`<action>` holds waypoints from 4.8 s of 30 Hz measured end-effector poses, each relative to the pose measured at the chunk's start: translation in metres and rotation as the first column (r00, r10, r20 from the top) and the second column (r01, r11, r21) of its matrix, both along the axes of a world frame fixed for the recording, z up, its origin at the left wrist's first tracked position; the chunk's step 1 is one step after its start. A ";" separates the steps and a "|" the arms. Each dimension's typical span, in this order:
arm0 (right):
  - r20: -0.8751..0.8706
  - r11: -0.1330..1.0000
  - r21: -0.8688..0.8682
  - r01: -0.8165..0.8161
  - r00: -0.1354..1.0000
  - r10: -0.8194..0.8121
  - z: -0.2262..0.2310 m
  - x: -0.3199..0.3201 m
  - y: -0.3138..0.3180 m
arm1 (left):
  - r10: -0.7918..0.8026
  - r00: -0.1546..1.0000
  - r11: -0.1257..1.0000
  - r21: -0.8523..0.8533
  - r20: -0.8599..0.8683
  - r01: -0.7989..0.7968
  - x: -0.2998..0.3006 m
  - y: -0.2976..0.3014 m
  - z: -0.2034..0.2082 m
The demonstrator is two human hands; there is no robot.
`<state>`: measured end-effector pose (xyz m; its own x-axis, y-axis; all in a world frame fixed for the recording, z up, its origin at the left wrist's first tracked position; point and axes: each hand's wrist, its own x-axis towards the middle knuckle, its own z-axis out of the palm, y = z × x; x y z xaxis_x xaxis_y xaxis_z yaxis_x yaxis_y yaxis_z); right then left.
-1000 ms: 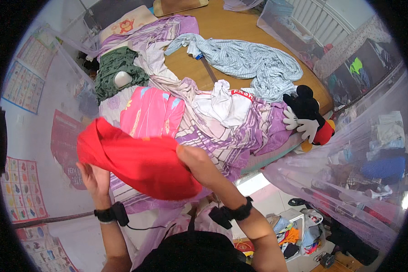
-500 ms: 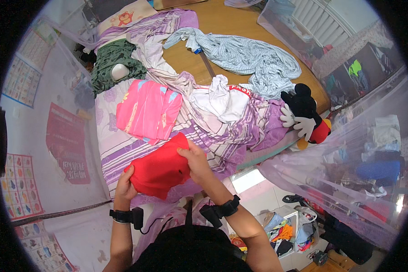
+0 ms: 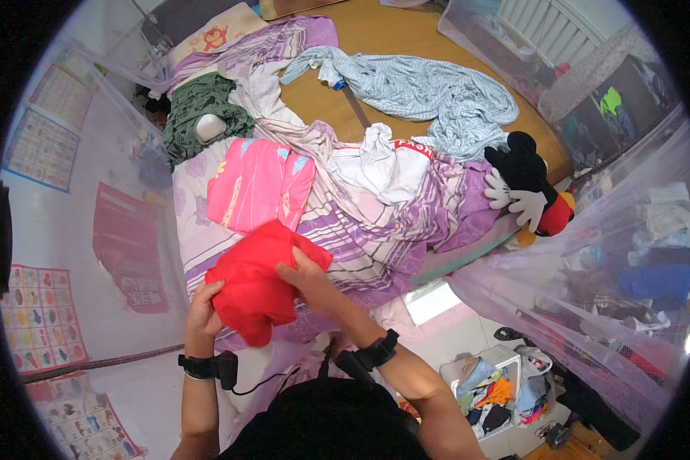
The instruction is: Folding various items of clothing and sheets on a bed within a mosquito net.
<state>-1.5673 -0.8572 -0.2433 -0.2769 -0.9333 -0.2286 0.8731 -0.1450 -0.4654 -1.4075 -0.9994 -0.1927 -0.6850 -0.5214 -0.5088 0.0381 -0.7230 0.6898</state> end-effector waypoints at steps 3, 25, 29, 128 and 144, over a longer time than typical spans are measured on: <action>-0.209 0.997 0.008 0.075 0.975 -0.071 0.012 -0.013 -0.014 | -0.053 0.997 0.998 -0.020 -0.050 0.053 -0.006 -0.007 0.000; -0.230 0.872 0.449 0.194 0.968 -0.097 -0.030 -0.019 0.122 | -0.221 0.975 0.925 0.321 0.013 0.205 -0.030 0.086 -0.109; -0.248 0.738 0.625 0.255 0.961 -0.122 -0.072 0.006 0.145 | -0.284 0.954 0.770 0.616 0.094 0.168 -0.009 0.132 -0.185; -0.300 0.562 0.817 0.131 0.928 0.219 -0.224 0.033 0.244 | -0.128 0.797 -0.419 -0.761 0.590 0.496 -0.132 -0.093 -0.222; -0.301 0.562 0.824 0.074 0.897 0.323 -0.237 0.046 0.240 | -0.646 -0.021 -0.108 -0.065 0.763 0.992 0.011 -0.150 -0.181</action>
